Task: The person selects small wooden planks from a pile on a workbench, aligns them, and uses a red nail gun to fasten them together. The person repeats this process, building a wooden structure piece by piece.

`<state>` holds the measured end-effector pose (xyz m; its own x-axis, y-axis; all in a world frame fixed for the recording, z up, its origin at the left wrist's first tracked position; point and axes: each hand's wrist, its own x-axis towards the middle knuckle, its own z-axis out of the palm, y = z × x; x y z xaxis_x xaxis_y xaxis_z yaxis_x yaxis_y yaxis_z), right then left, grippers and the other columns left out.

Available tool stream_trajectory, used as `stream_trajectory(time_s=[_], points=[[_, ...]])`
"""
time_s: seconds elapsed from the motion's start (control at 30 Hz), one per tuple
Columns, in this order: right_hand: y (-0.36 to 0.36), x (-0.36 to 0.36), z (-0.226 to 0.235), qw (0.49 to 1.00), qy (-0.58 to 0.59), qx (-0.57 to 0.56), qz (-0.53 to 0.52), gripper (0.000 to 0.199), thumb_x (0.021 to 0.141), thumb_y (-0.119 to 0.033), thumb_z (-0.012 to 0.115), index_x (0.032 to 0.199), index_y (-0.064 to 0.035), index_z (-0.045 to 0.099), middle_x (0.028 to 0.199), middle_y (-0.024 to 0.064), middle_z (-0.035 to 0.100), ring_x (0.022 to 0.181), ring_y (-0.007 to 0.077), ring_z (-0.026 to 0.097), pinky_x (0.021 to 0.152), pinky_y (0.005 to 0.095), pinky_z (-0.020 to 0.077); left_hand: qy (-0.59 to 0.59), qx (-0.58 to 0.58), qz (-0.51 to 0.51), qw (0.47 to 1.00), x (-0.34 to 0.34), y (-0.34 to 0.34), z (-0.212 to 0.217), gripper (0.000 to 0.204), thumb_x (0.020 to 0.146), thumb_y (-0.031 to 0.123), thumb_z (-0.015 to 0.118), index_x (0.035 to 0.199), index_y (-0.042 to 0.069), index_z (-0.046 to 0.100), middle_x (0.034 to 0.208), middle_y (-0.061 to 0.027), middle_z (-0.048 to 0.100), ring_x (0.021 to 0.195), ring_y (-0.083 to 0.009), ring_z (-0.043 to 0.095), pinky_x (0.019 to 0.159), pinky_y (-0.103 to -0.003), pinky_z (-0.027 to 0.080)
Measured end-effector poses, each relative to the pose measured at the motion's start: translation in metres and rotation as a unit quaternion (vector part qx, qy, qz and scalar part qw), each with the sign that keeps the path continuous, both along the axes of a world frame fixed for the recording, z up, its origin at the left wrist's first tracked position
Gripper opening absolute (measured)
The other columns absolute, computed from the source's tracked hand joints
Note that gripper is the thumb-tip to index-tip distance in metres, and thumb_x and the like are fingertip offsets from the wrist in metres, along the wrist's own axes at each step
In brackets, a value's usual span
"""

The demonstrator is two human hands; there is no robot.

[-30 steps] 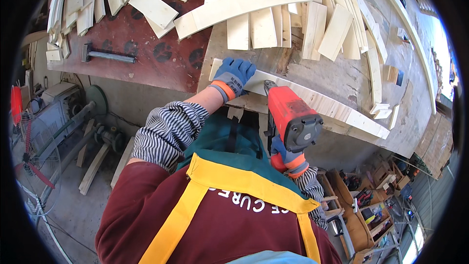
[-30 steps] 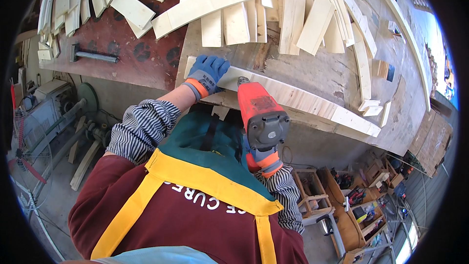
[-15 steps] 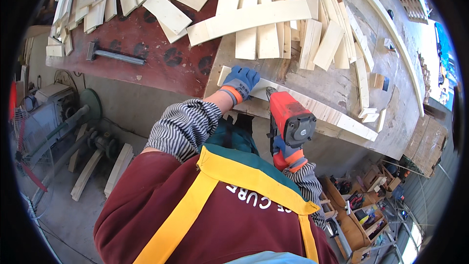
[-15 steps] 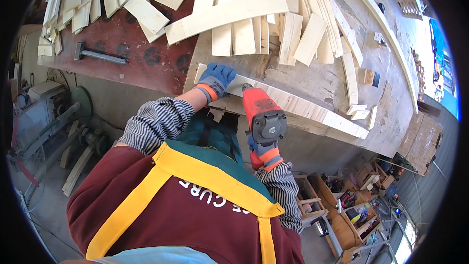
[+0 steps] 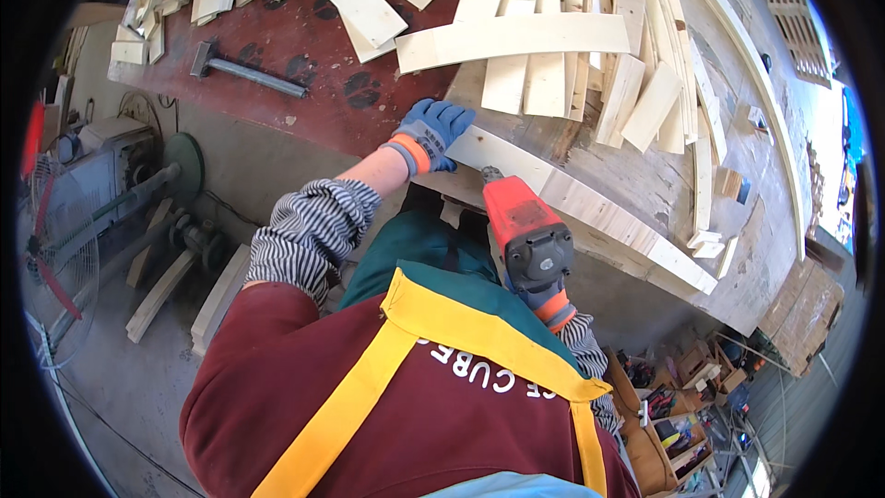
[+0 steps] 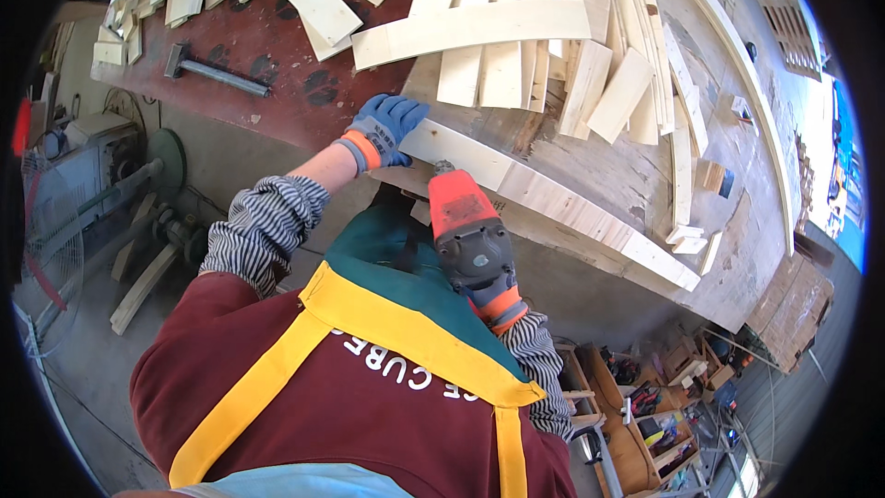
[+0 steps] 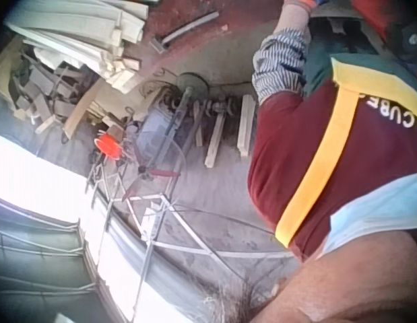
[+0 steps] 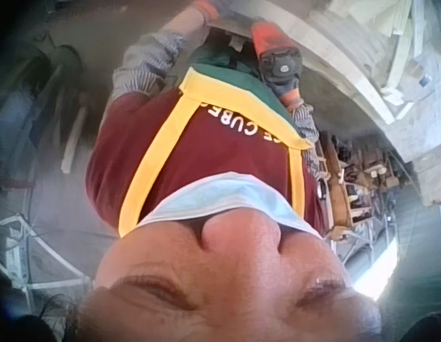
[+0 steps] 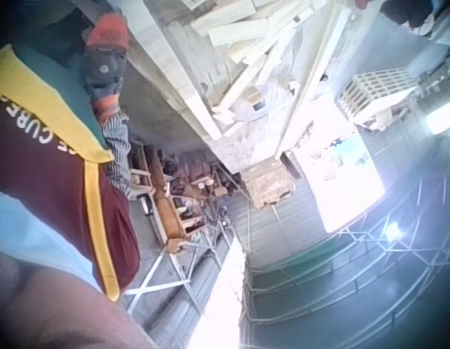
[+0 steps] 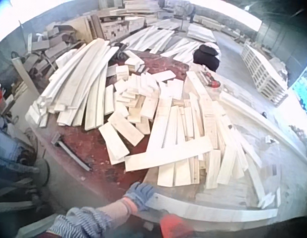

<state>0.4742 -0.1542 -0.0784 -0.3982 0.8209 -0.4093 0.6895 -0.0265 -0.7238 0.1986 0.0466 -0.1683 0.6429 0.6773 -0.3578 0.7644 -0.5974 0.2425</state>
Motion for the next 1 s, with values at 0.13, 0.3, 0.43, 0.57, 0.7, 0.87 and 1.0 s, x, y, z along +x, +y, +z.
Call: stream_trajectory(time_s=[0.13, 0.3, 0.43, 0.57, 0.7, 0.87, 1.0], points=[[0.029, -0.022, 0.001, 0.998, 0.047, 0.03, 0.024, 0.041, 0.094, -0.027, 0.056, 0.132, -0.0135, 0.057, 0.137, 0.0111, 0.055, 0.127, 0.0306, 0.05, 0.107, 0.0402, 0.0398, 0.003, -0.049, -0.01, 0.999, -0.003, 0.008, -0.017, 0.084, 0.068, 0.046, 0.079, 0.138, 0.016, 0.043, 0.132, -0.0041, 0.05, 0.128, -0.0261, 0.044, 0.109, -0.044, 0.034], [0.023, -0.026, -0.021, 0.999, 0.005, 0.038, 0.028, 0.043, 0.094, -0.032, 0.055, 0.133, -0.0142, 0.056, 0.14, 0.0109, 0.052, 0.132, 0.0304, 0.044, 0.11, 0.0409, 0.0362, -0.026, -0.024, -0.012, 0.999, -0.005, 0.009, -0.019, 0.073, 0.069, 0.042, 0.077, 0.132, 0.017, 0.049, 0.126, -0.0017, 0.052, 0.123, -0.0244, 0.047, 0.106, -0.042, 0.037], [0.013, -0.02, -0.033, 0.998, -0.01, 0.04, 0.055, 0.048, 0.091, -0.037, 0.058, 0.133, -0.0147, 0.057, 0.139, 0.0116, 0.054, 0.132, 0.0306, 0.045, 0.11, 0.0408, 0.037, -0.09, 0.02, -0.002, 0.996, -0.006, 0.007, -0.032, 0.057, 0.073, 0.038, 0.07, 0.123, 0.018, 0.054, 0.121, -0.0014, 0.054, 0.119, -0.0258, 0.05, 0.103, -0.042, 0.039], [0.031, -0.024, -0.001, 0.992, 0.084, -0.027, -0.087, 0.049, 0.085, -0.036, 0.065, 0.128, -0.0132, 0.06, 0.124, 0.0154, 0.063, 0.117, 0.0329, 0.058, 0.099, 0.0406, 0.046, -0.131, 0.049, -0.007, 0.99, -0.004, 0.01, -0.033, 0.055, 0.071, 0.036, 0.072, 0.119, 0.02, 0.053, 0.114, -0.0042, 0.054, 0.114, -0.0253, 0.052, 0.097, -0.042, 0.043], [0.023, -0.002, 0.043, 0.96, 0.088, -0.117, -0.237, 0.063, 0.075, -0.034, 0.077, 0.132, -0.0146, 0.056, 0.109, 0.0201, 0.069, 0.101, 0.0382, 0.066, 0.087, 0.0421, 0.0521, -0.06, 0.016, 0.004, 0.998, -0.003, 0.009, -0.028, 0.084, 0.062, 0.046, 0.081, 0.132, 0.016, 0.046, 0.13, -0.0069, 0.052, 0.127, -0.0281, 0.047, 0.106, -0.044, 0.037], [-0.046, 0.045, 0.05, 0.912, 0.035, -0.158, -0.376, 0.075, 0.072, -0.034, 0.08, 0.139, -0.019, 0.05, 0.109, 0.0211, 0.068, 0.101, 0.0356, 0.067, 0.087, 0.0402, 0.0522, 0.073, 0.05, -0.085, 0.992, 0.043, -0.021, -0.003, 0.122, 0.062, 0.069, 0.074, 0.155, 0.013, 0.017, 0.156, -0.0088, 0.028, 0.144, -0.0291, 0.025, 0.116, -0.048, 0.02], [-0.091, 0.075, 0.059, 0.871, 0.06, -0.169, -0.457, 0.072, 0.073, -0.036, 0.081, 0.135, -0.0134, 0.054, 0.111, 0.0157, 0.07, 0.104, 0.0267, 0.067, 0.09, 0.0353, 0.0507, 0.099, 0.03, -0.057, 0.993, 0.09, -0.016, -0.005, 0.097, 0.062, 0.06, 0.077, 0.139, 0.015, 0.04, 0.137, -0.0082, 0.047, 0.128, -0.0291, 0.043, 0.106, -0.047, 0.033]])
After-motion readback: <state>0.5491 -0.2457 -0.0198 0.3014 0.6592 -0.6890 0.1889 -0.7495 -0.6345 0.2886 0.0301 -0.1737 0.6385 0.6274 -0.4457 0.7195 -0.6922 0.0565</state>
